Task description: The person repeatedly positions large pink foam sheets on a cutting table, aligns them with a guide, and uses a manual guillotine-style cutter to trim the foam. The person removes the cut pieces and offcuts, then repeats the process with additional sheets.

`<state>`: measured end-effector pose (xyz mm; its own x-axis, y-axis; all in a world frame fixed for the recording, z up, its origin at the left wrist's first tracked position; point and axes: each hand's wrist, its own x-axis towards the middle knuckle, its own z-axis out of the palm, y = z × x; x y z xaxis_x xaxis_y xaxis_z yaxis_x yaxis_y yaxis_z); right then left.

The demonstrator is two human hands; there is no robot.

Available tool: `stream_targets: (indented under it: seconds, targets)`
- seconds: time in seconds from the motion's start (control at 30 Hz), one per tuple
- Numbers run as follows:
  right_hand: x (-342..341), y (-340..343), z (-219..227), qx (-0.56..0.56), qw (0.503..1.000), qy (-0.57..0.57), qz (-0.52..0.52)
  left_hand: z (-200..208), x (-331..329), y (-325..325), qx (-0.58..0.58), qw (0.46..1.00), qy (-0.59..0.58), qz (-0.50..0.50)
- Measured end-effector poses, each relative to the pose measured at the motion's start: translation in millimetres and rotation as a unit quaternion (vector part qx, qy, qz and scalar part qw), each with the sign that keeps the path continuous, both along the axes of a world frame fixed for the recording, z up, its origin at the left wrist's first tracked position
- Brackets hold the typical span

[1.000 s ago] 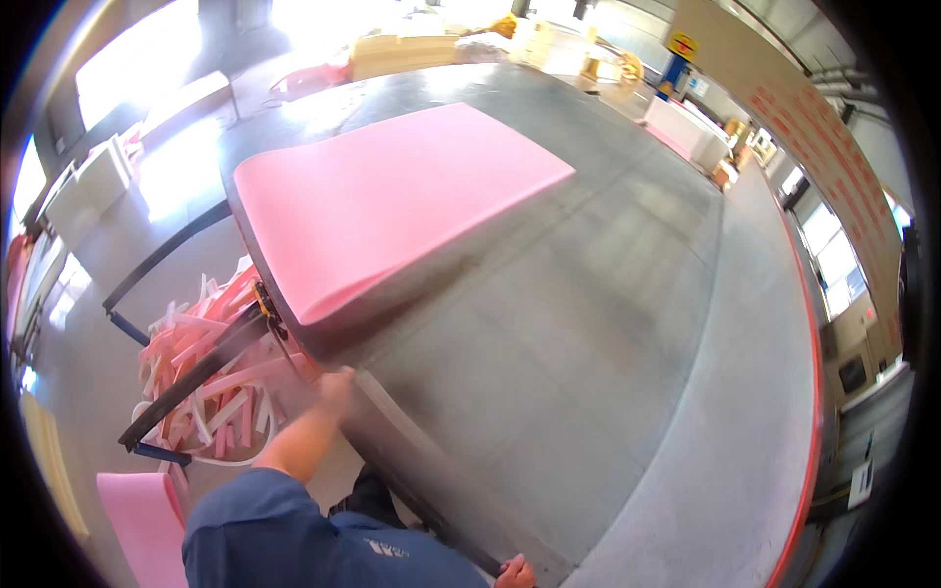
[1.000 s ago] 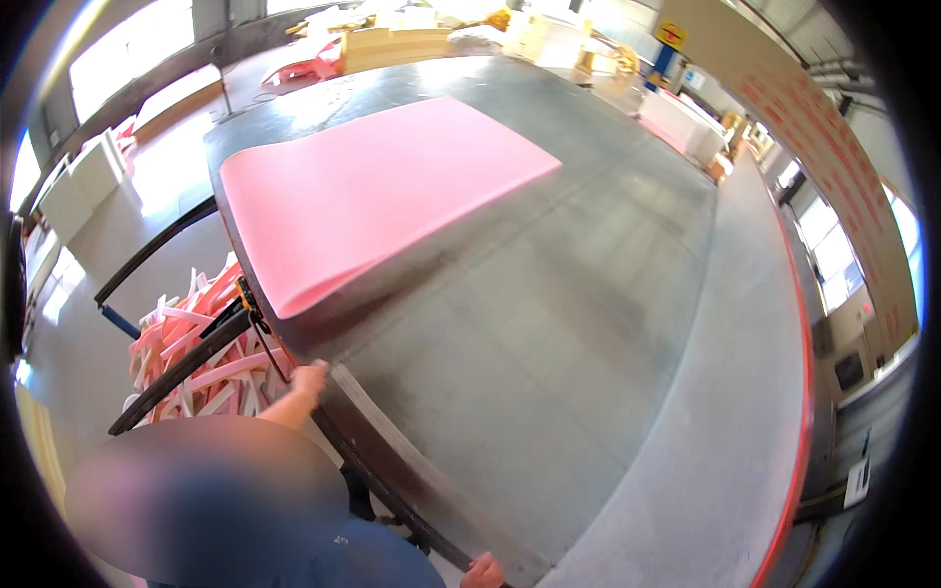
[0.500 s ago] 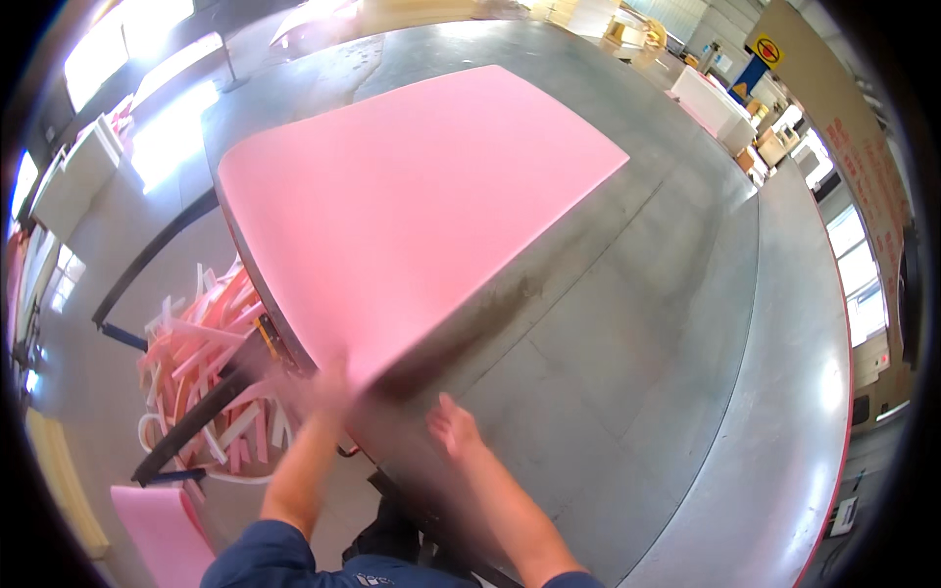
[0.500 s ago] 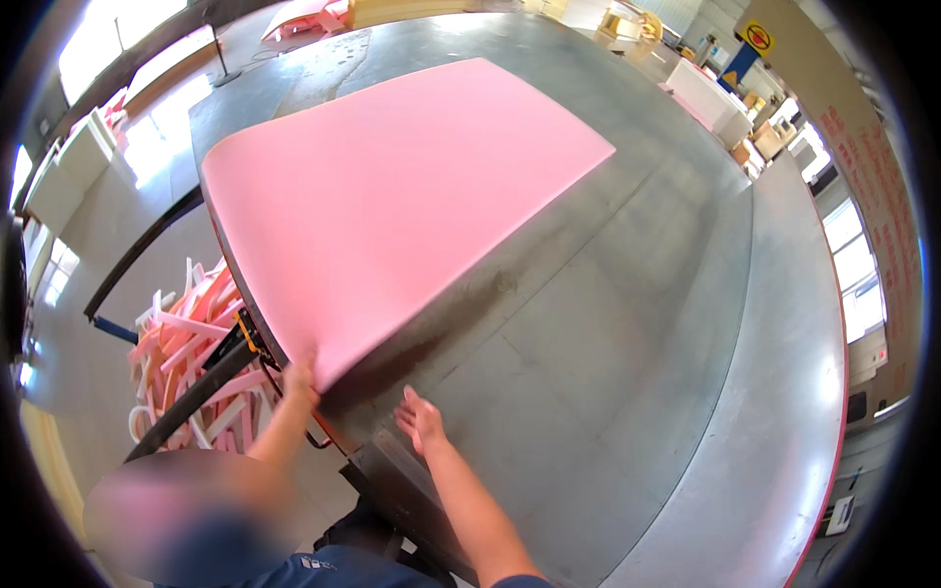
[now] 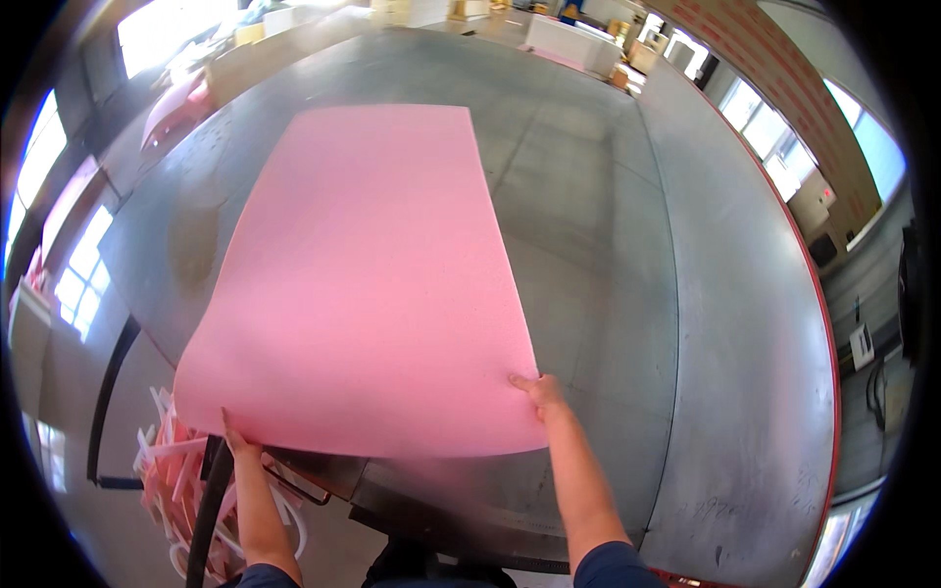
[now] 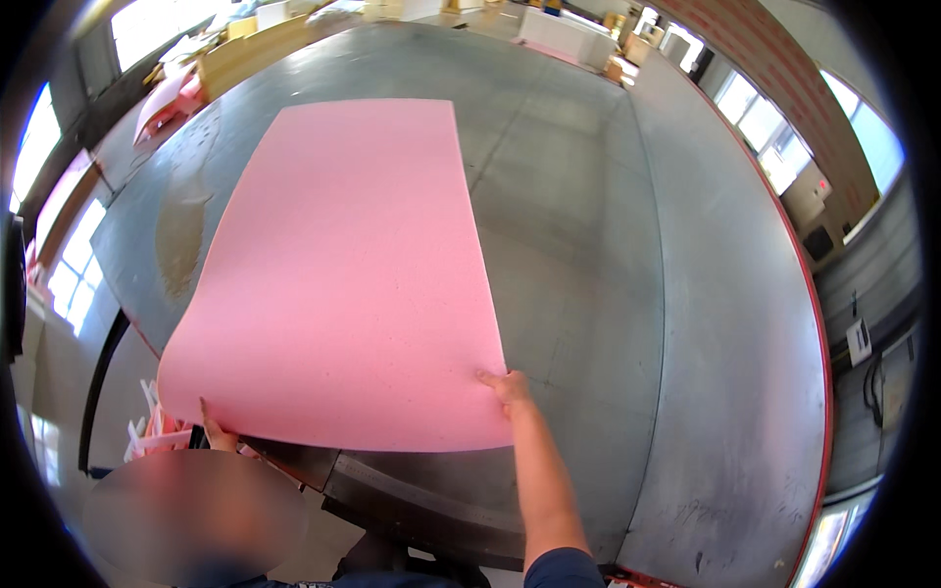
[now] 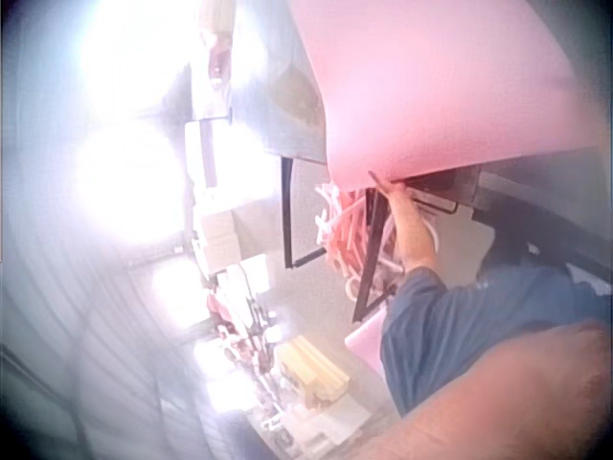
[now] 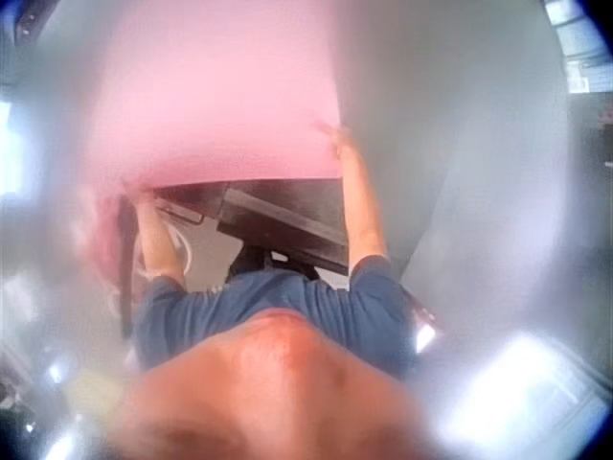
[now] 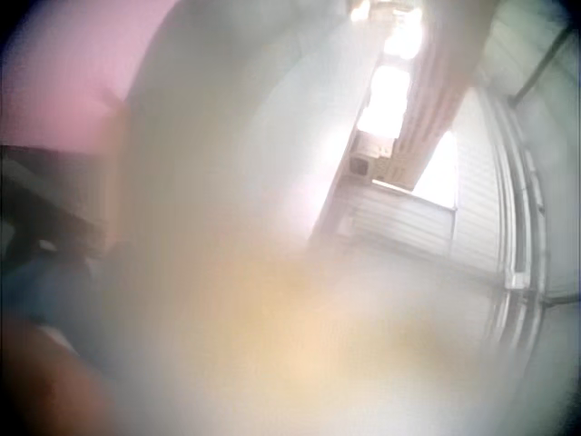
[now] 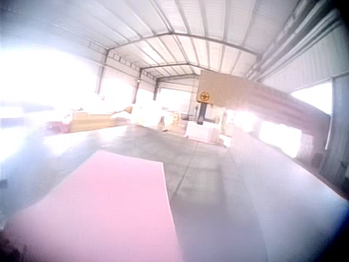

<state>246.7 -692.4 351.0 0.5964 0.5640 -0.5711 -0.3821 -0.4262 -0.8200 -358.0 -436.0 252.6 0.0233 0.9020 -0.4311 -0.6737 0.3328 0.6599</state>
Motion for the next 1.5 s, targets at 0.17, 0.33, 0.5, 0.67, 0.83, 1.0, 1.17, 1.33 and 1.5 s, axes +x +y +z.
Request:
stream_targets:
  seconds: [0.17, 0.33, 0.5, 0.67, 0.83, 1.0, 1.17, 1.33, 1.5]
  targets:
    - [37.0, -80.6, 31.3, -0.023, 0.999, -0.015, -0.020, -61.9, 38.9, -60.9, -0.106, 0.991, 0.024, 0.080]
    - [93.4, -202.7, 16.8, 0.012, 0.998, -0.024, -0.064, -71.2, 128.8, -117.9, -0.179, 0.983, 0.013, 0.027]
    - [136.0, -313.2, 30.1, 0.022, 0.990, -0.087, -0.107, -68.2, 224.7, -170.1, -0.162, 0.986, -0.016, -0.042]
    - [192.3, -429.9, 18.2, -0.044, 0.985, 0.022, -0.164, -36.2, 336.8, -204.0, -0.182, 0.978, 0.001, -0.101]
    - [154.5, -479.0, -10.8, -0.035, 0.974, -0.053, -0.216, -22.7, 377.0, -214.7, -0.178, 0.975, 0.066, -0.117]
    - [74.0, -460.6, -78.6, 0.190, 0.801, 0.082, -0.562, -33.6, 367.0, -208.9, -0.161, 0.981, 0.038, -0.099]
    - [25.4, -373.8, -111.3, 0.229, 0.777, 0.167, -0.563, -57.9, 359.3, -207.6, -0.154, 0.984, -0.003, -0.088]
    - [11.3, -335.8, -125.6, 0.258, 0.744, 0.128, -0.603, -42.2, 376.5, -181.4, -0.192, 0.978, 0.044, -0.062]
    - [9.8, -306.0, -113.6, 0.266, 0.714, 0.029, -0.647, -45.8, 394.0, -153.1, -0.184, 0.978, 0.081, -0.064]
